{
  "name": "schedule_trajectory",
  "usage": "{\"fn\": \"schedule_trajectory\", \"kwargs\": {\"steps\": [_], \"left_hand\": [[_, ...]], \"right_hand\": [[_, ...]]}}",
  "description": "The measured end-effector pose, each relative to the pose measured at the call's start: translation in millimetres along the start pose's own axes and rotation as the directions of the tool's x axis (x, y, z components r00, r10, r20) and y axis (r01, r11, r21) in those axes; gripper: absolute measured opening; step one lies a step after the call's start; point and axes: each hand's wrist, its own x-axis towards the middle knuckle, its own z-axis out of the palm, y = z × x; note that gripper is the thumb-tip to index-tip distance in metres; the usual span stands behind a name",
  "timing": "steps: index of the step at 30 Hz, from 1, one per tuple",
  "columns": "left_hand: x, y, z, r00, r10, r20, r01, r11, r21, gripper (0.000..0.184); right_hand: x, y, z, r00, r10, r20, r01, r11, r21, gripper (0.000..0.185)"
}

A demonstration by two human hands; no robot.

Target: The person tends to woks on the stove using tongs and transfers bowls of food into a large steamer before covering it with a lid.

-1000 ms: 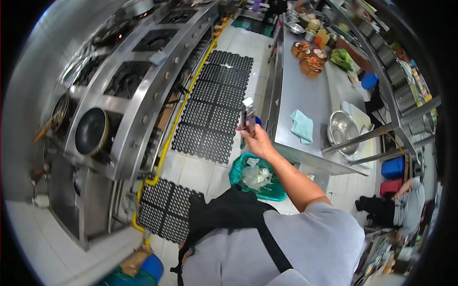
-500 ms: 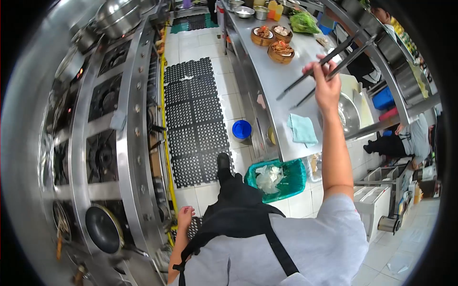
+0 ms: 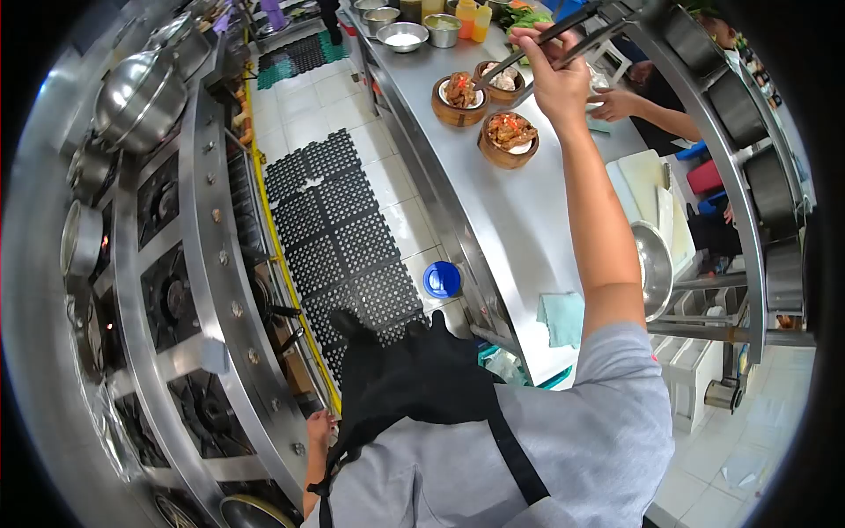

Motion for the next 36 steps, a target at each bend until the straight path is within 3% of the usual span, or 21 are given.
{"fn": "schedule_trajectory", "kwargs": {"steps": [3, 5, 6, 9, 10, 12, 13, 16, 17, 20, 29, 31, 36], "left_hand": [[32, 41, 3, 0.998, -0.011, 0.062, 0.006, 0.996, 0.084, 0.014], [73, 55, -4, 0.953, 0.273, 0.129, -0.296, 0.929, 0.221, 0.022], [133, 33, -14, 0.949, 0.23, 0.218, -0.218, 0.973, -0.08, 0.029], [234, 46, -20, 0.943, 0.24, 0.23, -0.144, 0.919, -0.367, 0.031], [251, 67, -28, 0.938, 0.243, 0.248, -0.149, 0.927, -0.344, 0.031], [285, 121, -33, 0.893, 0.352, 0.282, -0.388, 0.918, 0.084, 0.029], [289, 159, -33, 0.862, 0.397, 0.315, -0.486, 0.824, 0.292, 0.027], [224, 309, -41, 0.86, 0.297, 0.414, -0.405, 0.891, 0.202, 0.024], [220, 341, -40, 0.934, 0.151, 0.325, -0.224, 0.954, 0.2, 0.023], [244, 395, -46, 0.938, 0.204, 0.279, -0.269, 0.938, 0.219, 0.024], [226, 410, -11, 0.941, 0.194, 0.276, -0.279, 0.907, 0.316, 0.023], [221, 406, -3, 0.918, 0.239, 0.316, -0.341, 0.881, 0.326, 0.022], [213, 405, -2, 0.912, 0.24, 0.334, -0.349, 0.881, 0.321, 0.023]], "right_hand": [[18, 30, 4, 0.999, 0.036, -0.021, -0.038, 0.995, -0.089, 0.023], [25, 51, 7, 0.997, 0.069, -0.034, -0.073, 0.987, -0.14, 0.022], [29, 61, 7, 0.993, 0.097, -0.066, -0.108, 0.975, -0.196, 0.021], [47, 89, 5, 0.99, 0.078, -0.12, -0.108, 0.958, -0.265, 0.018], [48, 96, 3, 0.988, 0.092, -0.123, -0.121, 0.96, -0.251, 0.018], [56, 111, 1, 0.987, 0.098, -0.131, -0.128, 0.961, -0.244, 0.018], [58, 114, 1, 0.983, 0.096, -0.153, -0.134, 0.957, -0.258, 0.018], [59, 122, 1, 0.973, 0.178, -0.143, -0.21, 0.945, -0.252, 0.021], [57, 124, -1, 0.968, 0.194, -0.158, -0.23, 0.937, -0.261, 0.021], [57, 131, -8, 0.96, 0.267, -0.083, -0.279, 0.932, -0.23, 0.024], [50, 146, -39, 0.916, 0.377, -0.136, -0.394, 0.909, -0.134, 0.028], [51, 145, -42, 0.919, 0.384, -0.087, -0.392, 0.913, -0.114, 0.037], [54, 142, -42, 0.926, 0.355, -0.128, -0.365, 0.929, -0.061, 0.031]]}}
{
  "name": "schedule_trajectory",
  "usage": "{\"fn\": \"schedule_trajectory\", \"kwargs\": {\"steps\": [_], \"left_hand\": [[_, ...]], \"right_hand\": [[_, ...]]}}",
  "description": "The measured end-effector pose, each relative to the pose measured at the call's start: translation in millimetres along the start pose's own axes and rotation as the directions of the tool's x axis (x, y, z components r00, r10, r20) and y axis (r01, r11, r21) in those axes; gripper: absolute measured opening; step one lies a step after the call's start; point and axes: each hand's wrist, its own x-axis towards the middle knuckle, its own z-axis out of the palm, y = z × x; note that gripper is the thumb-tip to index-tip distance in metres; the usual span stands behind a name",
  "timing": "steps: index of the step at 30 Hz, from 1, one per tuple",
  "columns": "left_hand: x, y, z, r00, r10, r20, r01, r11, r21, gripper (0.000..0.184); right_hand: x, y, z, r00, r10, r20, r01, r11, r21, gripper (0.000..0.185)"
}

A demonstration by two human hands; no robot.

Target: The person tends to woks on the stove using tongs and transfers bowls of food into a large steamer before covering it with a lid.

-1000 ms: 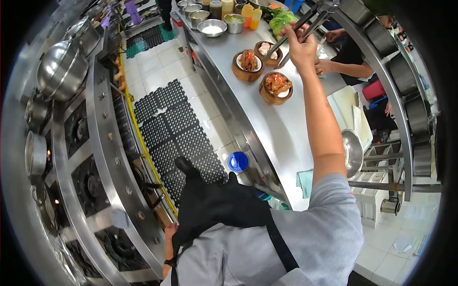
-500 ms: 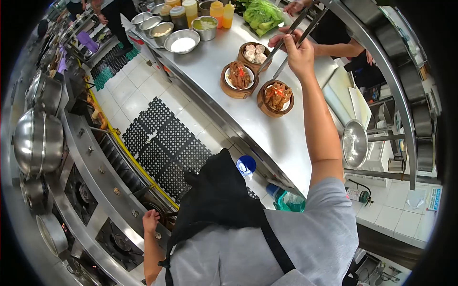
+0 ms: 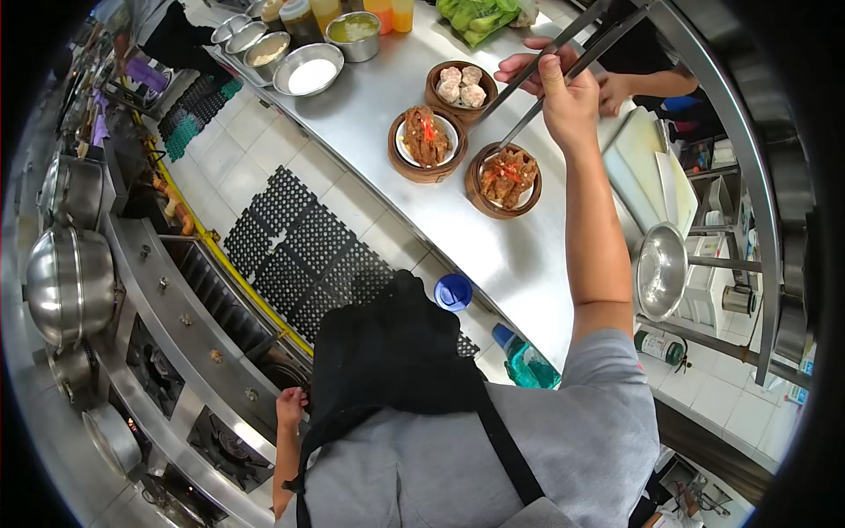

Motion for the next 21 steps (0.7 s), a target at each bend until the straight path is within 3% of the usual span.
{"fn": "schedule_trajectory", "kwargs": {"steps": [5, 7, 11, 13, 15, 18, 21], "left_hand": [[-3, 1, -7, 0.998, 0.037, -0.047, -0.037, 0.999, 0.008, 0.024], [-4, 3, -8, 0.998, -0.035, -0.053, 0.03, 0.996, -0.081, 0.024], [-9, 2, -6, 0.993, -0.101, -0.067, 0.101, 0.995, -0.011, 0.023], [-9, -2, -2, 0.999, -0.011, -0.043, 0.007, 0.995, -0.095, 0.021], [-9, -5, 1, 0.999, -0.016, -0.046, 0.012, 0.996, -0.092, 0.02], [-10, -7, 4, 0.998, 0.014, -0.061, -0.019, 0.997, -0.08, 0.019], [-6, -9, 2, 0.997, -0.002, -0.08, -0.006, 0.995, -0.102, 0.02]], "right_hand": [[-2, 3, -1, 1.0, -0.006, -0.003, 0.006, 1.0, 0.001, 0.032], [-4, 10, -2, 0.999, 0.033, 0.006, -0.033, 0.999, -0.005, 0.033], [-8, 17, 2, 0.999, 0.025, 0.027, -0.023, 0.995, -0.102, 0.031], [-13, 22, 1, 0.994, 0.09, 0.054, -0.083, 0.988, -0.13, 0.034], [-17, 32, 1, 0.985, 0.15, 0.084, -0.135, 0.978, -0.162, 0.038], [-23, 58, 5, 0.939, 0.213, 0.272, -0.228, 0.973, 0.026, 0.031], [-32, 71, 15, 0.96, 0.264, 0.093, -0.273, 0.956, 0.103, 0.028]]}}
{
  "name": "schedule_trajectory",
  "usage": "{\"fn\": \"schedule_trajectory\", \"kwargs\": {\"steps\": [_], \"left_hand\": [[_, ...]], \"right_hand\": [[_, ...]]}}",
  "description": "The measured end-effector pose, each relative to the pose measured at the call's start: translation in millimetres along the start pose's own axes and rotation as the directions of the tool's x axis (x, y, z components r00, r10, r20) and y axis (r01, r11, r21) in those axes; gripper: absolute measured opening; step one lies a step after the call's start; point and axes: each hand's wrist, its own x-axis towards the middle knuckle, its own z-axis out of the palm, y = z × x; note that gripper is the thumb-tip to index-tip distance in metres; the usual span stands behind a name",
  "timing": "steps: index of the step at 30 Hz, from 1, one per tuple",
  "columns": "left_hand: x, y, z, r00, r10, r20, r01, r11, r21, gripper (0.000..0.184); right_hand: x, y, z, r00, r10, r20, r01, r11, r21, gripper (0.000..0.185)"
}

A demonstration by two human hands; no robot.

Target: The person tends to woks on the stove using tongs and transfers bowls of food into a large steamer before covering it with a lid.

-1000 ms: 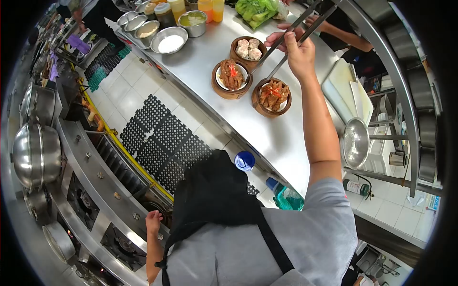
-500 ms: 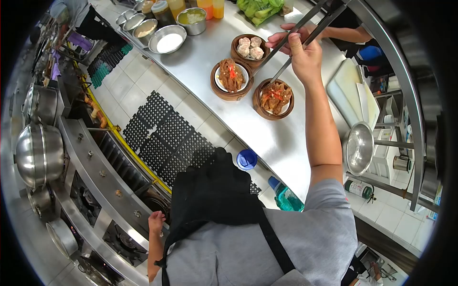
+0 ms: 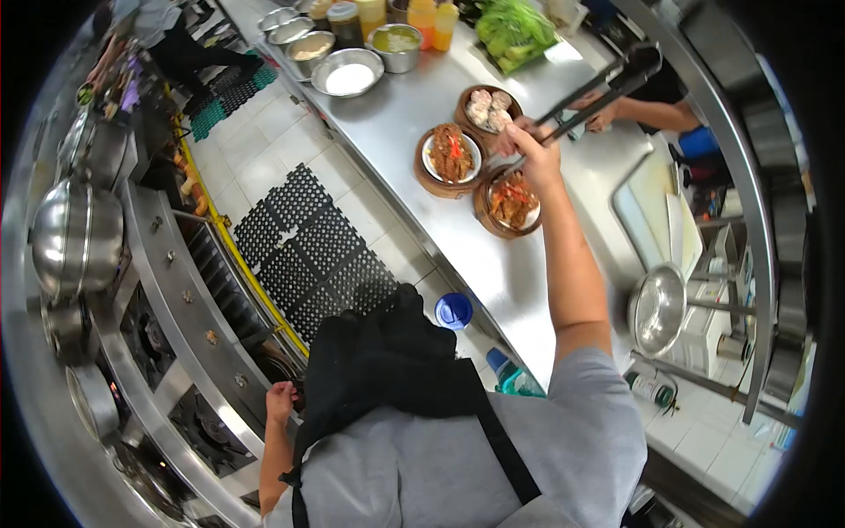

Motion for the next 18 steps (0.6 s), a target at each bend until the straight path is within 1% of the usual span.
{"fn": "schedule_trajectory", "kwargs": {"steps": [1, 3, 4, 6, 7, 8, 10, 12, 13, 14, 16, 18], "left_hand": [[0, 0, 1, 0.999, -0.044, -0.01, 0.043, 0.999, -0.014, 0.02], [-3, 10, 6, 0.998, -0.039, -0.052, 0.037, 0.999, -0.024, 0.02], [-2, 16, 9, 0.996, -0.03, -0.08, 0.028, 0.999, -0.015, 0.02], [0, 20, 11, 0.996, -0.005, -0.093, 0.0, 0.998, -0.055, 0.019], [0, 24, 11, 0.993, 0.001, -0.119, -0.012, 0.996, -0.087, 0.019], [1, 28, 10, 0.99, 0.006, -0.144, -0.022, 0.993, -0.114, 0.018], [1, 37, 4, 0.99, 0.01, -0.143, -0.032, 0.988, -0.149, 0.018], [3, 45, -4, 0.988, 0.069, -0.135, -0.089, 0.985, -0.15, 0.018], [8, 49, -15, 0.99, 0.113, -0.09, -0.128, 0.974, -0.186, 0.02], [7, 63, -21, 0.99, 0.113, -0.09, -0.128, 0.974, -0.189, 0.02], [4, 116, -42, 0.969, 0.171, -0.18, -0.199, 0.969, -0.147, 0.02], [17, 154, -78, 0.942, 0.255, -0.218, -0.305, 0.921, -0.243, 0.018]], "right_hand": [[3, -1, 8, 0.999, -0.009, 0.031, 0.009, 1.0, 0.001, 0.028], [2, -3, 23, 0.99, -0.007, -0.144, 0.001, 0.999, -0.045, 0.031], [2, -2, 25, 0.992, -0.019, -0.123, 0.013, 0.999, -0.048, 0.031], [3, 3, 26, 0.967, -0.022, -0.254, 0.033, 0.999, 0.038, 0.025], [2, 1, 29, 0.953, -0.022, -0.303, 0.043, 0.997, 0.063, 0.025], [0, -5, 39, 0.908, -0.001, -0.419, 0.03, 0.998, 0.061, 0.026], [-8, -23, 42, 0.934, -0.076, -0.348, 0.088, 0.996, 0.017, 0.026], [-12, -35, 40, 0.943, -0.122, -0.309, 0.127, 0.992, -0.004, 0.027], [-12, -41, 40, 0.943, -0.094, -0.319, 0.106, 0.994, 0.02, 0.028], [-14, -51, 44, 0.946, -0.145, -0.291, 0.138, 0.989, -0.046, 0.028], [-15, -63, 56, 0.92, -0.146, -0.365, 0.098, 0.984, -0.147, 0.024], [-10, -65, 52, 0.927, -0.114, -0.358, 0.054, 0.983, -0.173, 0.018]]}}
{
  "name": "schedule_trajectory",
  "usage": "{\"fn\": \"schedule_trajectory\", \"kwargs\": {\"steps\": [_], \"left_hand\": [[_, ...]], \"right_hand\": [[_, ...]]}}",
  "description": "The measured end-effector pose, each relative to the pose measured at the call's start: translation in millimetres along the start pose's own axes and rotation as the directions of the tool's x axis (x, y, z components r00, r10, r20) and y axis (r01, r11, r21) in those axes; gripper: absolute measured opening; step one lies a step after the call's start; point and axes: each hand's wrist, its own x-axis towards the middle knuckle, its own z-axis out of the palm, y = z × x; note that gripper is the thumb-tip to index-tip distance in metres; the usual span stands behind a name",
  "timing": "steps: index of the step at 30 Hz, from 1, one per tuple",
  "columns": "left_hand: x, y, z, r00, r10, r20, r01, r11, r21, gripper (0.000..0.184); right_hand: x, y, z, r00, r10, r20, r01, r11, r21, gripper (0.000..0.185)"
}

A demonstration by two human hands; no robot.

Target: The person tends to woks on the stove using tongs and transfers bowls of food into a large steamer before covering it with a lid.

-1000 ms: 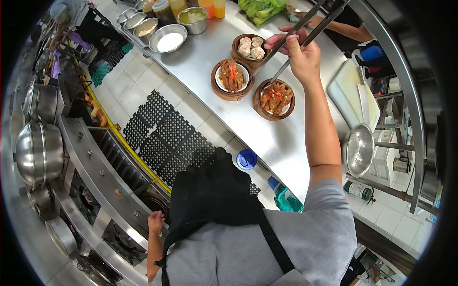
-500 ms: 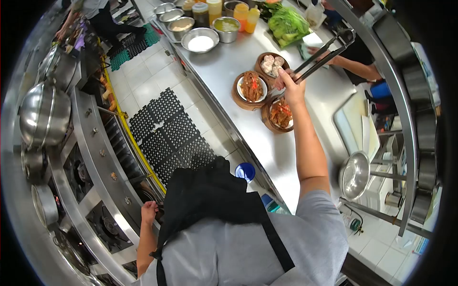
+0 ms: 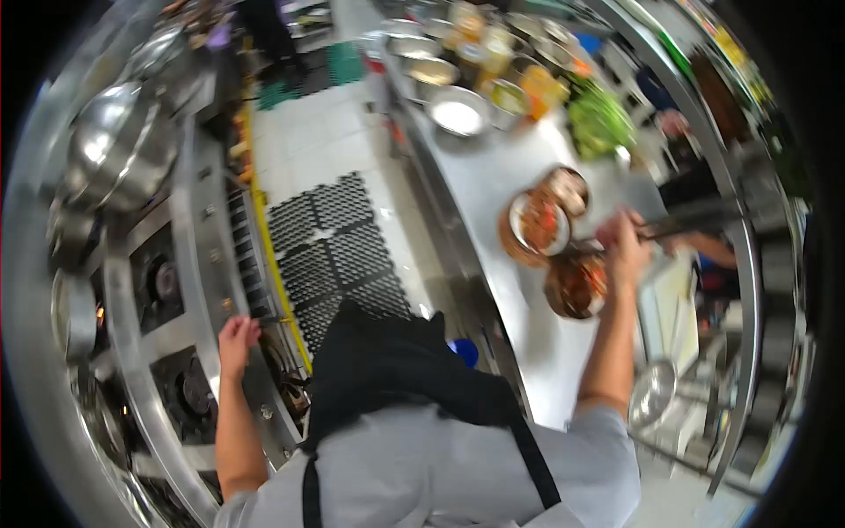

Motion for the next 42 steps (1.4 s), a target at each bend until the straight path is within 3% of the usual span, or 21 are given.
{"fn": "schedule_trajectory", "kwargs": {"steps": [2, 4, 5, 6, 7, 8, 10, 15, 17, 19, 23, 25, 26, 29, 32, 34, 38, 41, 42], "left_hand": [[29, 52, -31, 0.986, 0.159, -0.044, -0.158, 0.987, 0.024, 0.019], [53, 117, -68, 0.926, 0.368, -0.087, -0.359, 0.927, 0.106, 0.02], [67, 150, -90, 0.862, 0.492, -0.124, -0.446, 0.851, 0.277, 0.019], [70, 192, -100, 0.815, 0.545, -0.199, -0.493, 0.831, 0.257, 0.018], [81, 225, -121, 0.774, 0.582, -0.249, -0.509, 0.806, 0.302, 0.019], [98, 255, -145, 0.732, 0.616, -0.29, -0.521, 0.781, 0.344, 0.019], [129, 309, -190, 0.641, 0.687, -0.342, -0.543, 0.721, 0.431, 0.02], [256, 406, -313, 0.457, 0.832, -0.315, -0.336, 0.49, 0.805, 0.034], [304, 439, -349, 0.453, 0.845, -0.283, -0.277, 0.436, 0.857, 0.037], [352, 467, -378, 0.505, 0.802, -0.32, -0.035, 0.389, 0.921, 0.044], [419, 498, -407, 0.488, 0.817, -0.306, 0.103, 0.294, 0.95, 0.054], [435, 510, -405, 0.607, 0.717, -0.342, 0.216, 0.266, 0.94, 0.063], [444, 516, -410, 0.602, 0.716, -0.354, 0.227, 0.271, 0.935, 0.063], [457, 539, -416, 0.758, 0.543, -0.361, 0.235, 0.29, 0.928, 0.067], [477, 548, -426, 0.812, 0.451, -0.372, 0.266, 0.282, 0.922, 0.07], [492, 540, -431, 0.804, 0.49, -0.338, 0.239, 0.255, 0.937, 0.072], [475, 544, -444, 0.747, 0.595, -0.296, 0.195, 0.229, 0.954, 0.073], [423, 555, -472, 0.691, 0.565, -0.45, 0.171, 0.477, 0.862, 0.071], [409, 557, -492, 0.605, 0.601, -0.523, 0.192, 0.527, 0.828, 0.071]], "right_hand": [[-4, -14, 20, 0.994, 0.012, -0.107, -0.012, 1.0, 0.003, 0.016], [2, -25, 33, 0.993, -0.054, 0.102, 0.042, 0.992, 0.117, 0.023], [6, -32, 48, 0.993, -0.059, 0.106, 0.046, 0.991, 0.123, 0.029], [16, -32, 53, 0.97, -0.112, 0.216, 0.081, 0.986, 0.148, 0.029], [10, -52, 85, 0.995, -0.042, 0.094, 0.037, 0.998, 0.056, 0.028], [17, -56, 104, 0.962, -0.095, 0.255, 0.062, 0.989, 0.135, 0.03], [23, -69, 148, 0.921, -0.114, 0.372, 0.047, 0.982, 0.183, 0.031], [34, -81, 279, 0.909, -0.114, 0.4, 0.027, 0.976, 0.217, 0.034], [36, -82, 326, 0.906, -0.111, 0.41, 0.022, 0.976, 0.216, 0.034], [42, -80, 374, 0.89, -0.102, 0.444, 0.005, 0.977, 0.214, 0.033], [51, -77, 459, 0.865, -0.059, 0.498, -0.058, 0.975, 0.216, 0.035], [60, -72, 498, 0.834, -0.049, 0.549, -0.083, 0.974, 0.213, 0.035], [66, -69, 516, 0.809, -0.06, 0.585, -0.077, 0.975, 0.207, 0.036], [83, -60, 576, 0.751, -0.097, 0.654, -0.069, 0.972, 0.224, 0.03], [105, -46, 640, 0.661, -0.115, 0.742, -0.088, 0.97, 0.229, 0.035], [126, -36, 683, 0.582, -0.069, 0.81, -0.177, 0.962, 0.208, 0.034], [166, -28, 783, 0.482, -0.152, 0.863, -0.142, 0.958, 0.248, 0.036], [183, -55, 856, 0.386, -0.17, 0.907, -0.154, 0.957, 0.245, 0.031], [188, -62, 880, 0.355, -0.21, 0.911, -0.13, 0.954, 0.271, 0.029]]}}
